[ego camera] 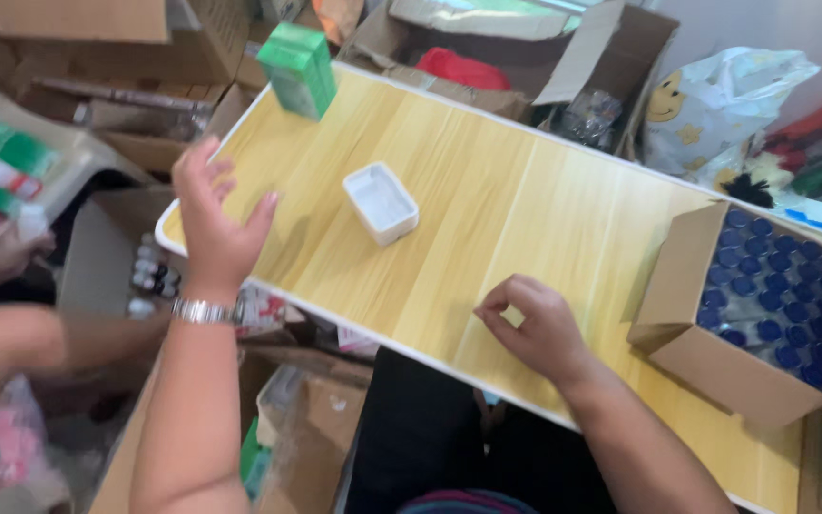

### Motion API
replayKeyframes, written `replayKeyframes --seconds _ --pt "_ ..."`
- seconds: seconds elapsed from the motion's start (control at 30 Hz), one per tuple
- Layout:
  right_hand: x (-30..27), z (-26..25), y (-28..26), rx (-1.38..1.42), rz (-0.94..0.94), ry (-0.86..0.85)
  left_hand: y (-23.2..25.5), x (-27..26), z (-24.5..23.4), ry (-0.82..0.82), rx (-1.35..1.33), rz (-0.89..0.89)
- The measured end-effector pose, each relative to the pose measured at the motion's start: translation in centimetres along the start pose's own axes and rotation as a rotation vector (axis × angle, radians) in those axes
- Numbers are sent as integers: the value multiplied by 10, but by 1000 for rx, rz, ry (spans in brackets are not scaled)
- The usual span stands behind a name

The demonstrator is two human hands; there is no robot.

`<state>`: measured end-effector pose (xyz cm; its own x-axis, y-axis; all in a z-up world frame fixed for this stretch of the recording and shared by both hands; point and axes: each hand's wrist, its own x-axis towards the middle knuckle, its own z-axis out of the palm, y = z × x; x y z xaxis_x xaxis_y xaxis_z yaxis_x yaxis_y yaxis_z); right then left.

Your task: The person packs small bottles and paper inserts into white plastic trays, then places the trays into green boxes. The person repeatedly retrieves bottles and inserts from a large cardboard box and arranges them into the trays and boxes on the table.

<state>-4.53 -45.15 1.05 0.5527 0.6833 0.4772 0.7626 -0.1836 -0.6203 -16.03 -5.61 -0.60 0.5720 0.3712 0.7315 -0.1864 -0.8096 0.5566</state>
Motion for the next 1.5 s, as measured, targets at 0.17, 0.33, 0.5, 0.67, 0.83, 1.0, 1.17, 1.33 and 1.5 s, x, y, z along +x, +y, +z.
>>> replayKeyframes --seconds 0.17,0.33,0.5,0.67,0.83,1.0,1.17,1.33,1.5 --pt "-8 2 -41 -183 -152 -269 15 -173 -58 131 -198 -339" --pt "-48 41 -98 -27 -314 -764 -15 -334 -101 -265 -51 -939" --pt "-70 84 -121 28 -298 -876 -60 -451 -103 -518 296 -1190" --pt "-78 104 -108 20 -208 -827 -102 -495 -89 -250 440 -1324" --pt "-81 126 -92 10 -98 -921 -98 -531 -123 -522 667 -1247" --pt "-85 154 -92 58 -88 -976 -67 -549 -146 -385 484 -1413" --pt "-82 173 -100 47 -75 -1035 -67 -567 -145 -554 568 -1313" --pt "-79 185 -101 44 -72 -1068 -99 -576 -119 -786 1014 -623" --pt "-81 189 -100 54 -49 -1098 -107 -546 -114 -904 578 -1062"
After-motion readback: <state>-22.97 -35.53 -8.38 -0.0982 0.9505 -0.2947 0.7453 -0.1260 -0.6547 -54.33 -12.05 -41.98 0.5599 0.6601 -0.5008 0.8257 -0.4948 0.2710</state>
